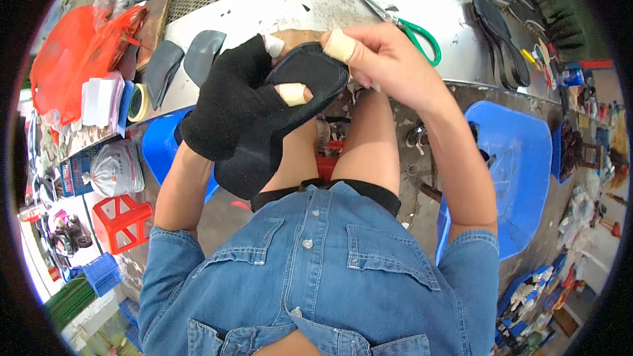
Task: Assembling and finishing shoe components using adhesive and scissors.
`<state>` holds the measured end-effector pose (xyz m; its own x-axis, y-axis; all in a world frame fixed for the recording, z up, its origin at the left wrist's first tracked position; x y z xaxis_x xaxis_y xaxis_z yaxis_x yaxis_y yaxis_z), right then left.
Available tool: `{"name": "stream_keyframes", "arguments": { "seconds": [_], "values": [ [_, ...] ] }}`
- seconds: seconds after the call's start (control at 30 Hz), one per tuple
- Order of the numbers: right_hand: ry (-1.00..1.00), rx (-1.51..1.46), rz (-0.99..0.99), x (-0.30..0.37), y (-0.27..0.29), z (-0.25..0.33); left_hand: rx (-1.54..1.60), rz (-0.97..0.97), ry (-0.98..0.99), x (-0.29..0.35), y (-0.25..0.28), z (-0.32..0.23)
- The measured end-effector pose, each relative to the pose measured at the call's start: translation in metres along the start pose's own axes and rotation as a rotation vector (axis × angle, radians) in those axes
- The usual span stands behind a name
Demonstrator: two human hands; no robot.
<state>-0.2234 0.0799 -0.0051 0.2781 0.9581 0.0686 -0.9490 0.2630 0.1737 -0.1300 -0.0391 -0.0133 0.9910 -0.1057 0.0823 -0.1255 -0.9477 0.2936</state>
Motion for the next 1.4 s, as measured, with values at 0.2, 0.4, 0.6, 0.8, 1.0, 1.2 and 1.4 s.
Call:
{"name": "stream_keyframes", "arguments": {
  "seconds": [0.2,0.4,0.6,0.8,1.0,1.2,1.4],
  "values": [
    [0.008,-0.003,-0.268,0.001,-0.001,0.001,0.045,-0.144,-0.045,0.003,0.0,-0.006],
    [0.146,-0.066,-0.222,-0.002,-0.005,-0.004,0.114,-0.202,-0.093,-0.001,0.001,-0.011],
    [0.193,-0.266,-0.324,-0.002,-0.003,-0.022,0.132,-0.302,-0.051,-0.001,-0.002,-0.006],
    [0.333,-0.199,-0.373,-0.004,-0.015,0.003,0.235,-0.388,-0.075,0.001,-0.001,-0.004],
    [0.413,-0.223,-0.328,-0.007,-0.023,0.01,0.218,-0.492,-0.125,0.003,0.0,-0.001],
    [0.299,0.008,-0.288,0.003,-0.019,0.011,0.459,-0.43,-0.244,-0.002,0.001,-0.003],
    [0.311,-0.024,-0.34,0.001,-0.024,0.002,0.287,-0.467,-0.278,-0.001,0.013,-0.002]
  ]
}}
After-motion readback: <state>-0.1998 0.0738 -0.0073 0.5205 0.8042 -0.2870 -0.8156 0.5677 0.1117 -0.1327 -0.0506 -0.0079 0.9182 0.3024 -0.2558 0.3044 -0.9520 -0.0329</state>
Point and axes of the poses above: each hand's wrist, its own x-axis away from the middle knuckle, its own y-axis out of the back of the hand, z = x × y, the point moved 8 cm from there along -x, towards the middle knuckle, and after that the axes turned 14 degrees about z, right-handed, at the moved point
